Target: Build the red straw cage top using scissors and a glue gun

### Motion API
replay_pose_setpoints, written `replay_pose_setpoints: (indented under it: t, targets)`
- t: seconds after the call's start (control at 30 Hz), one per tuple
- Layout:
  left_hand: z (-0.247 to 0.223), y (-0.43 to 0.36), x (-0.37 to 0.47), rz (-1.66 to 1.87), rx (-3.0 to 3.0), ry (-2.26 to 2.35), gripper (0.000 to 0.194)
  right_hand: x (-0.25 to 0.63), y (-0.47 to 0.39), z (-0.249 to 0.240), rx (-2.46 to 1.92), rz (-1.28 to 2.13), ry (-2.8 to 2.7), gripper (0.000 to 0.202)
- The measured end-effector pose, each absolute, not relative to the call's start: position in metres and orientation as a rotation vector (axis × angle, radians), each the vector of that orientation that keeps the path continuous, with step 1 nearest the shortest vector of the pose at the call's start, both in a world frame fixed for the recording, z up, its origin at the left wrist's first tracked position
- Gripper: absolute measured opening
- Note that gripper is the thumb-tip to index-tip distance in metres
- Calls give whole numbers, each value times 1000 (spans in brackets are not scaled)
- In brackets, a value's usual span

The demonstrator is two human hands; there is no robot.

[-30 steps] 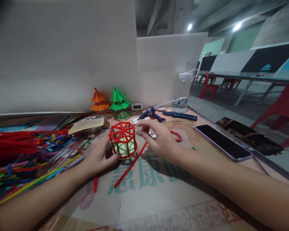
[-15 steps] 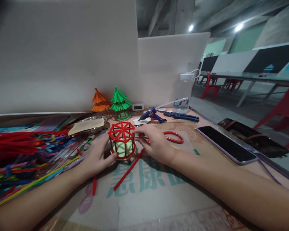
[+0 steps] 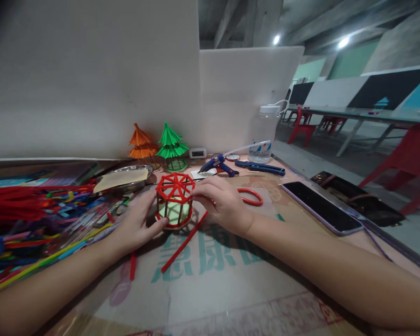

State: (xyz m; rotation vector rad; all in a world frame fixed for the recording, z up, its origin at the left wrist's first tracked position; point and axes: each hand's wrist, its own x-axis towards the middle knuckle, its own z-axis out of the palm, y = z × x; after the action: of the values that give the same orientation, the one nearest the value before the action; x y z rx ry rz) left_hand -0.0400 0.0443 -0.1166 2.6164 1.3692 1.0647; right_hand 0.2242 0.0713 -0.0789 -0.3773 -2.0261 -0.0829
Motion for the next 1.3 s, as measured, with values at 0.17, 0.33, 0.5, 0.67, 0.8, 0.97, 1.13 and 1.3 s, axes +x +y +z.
replay_pose_setpoints:
  t: [0.17, 0.33, 0.5, 0.67, 0.8, 0.97, 1.13, 1.3]
  targets:
    - [-116, 44, -40, 1065, 2614, 1374, 63, 224, 71, -76, -377, -85, -2033, 10]
    - [-114, 42, -40, 1061, 2648, 1366, 61, 224, 69, -74, -384, -130, -2051, 12]
    - [-110, 42, -39, 1044, 2661, 1322, 59, 223, 69, -75, -373, -176, -2054, 14]
    - [-112, 43, -40, 1051, 2641, 1334, 60, 224, 69, -78, -409, -159, -2071, 10]
    - [-115, 44, -40, 1059, 2561, 1383, 61, 224, 70, -83, -521, 32, -2029, 16]
    - [-110, 43, -37, 1014, 2530, 1370, 50, 224, 73, -88, -590, 111, -1989, 16]
    - [-110, 43, -38, 1008, 2548, 1346, 52, 223, 70, -81, -519, 87, -2023, 13]
    - [-110, 43, -38, 1047, 2623, 1349, 56, 223, 69, -74, -385, -79, -2051, 12]
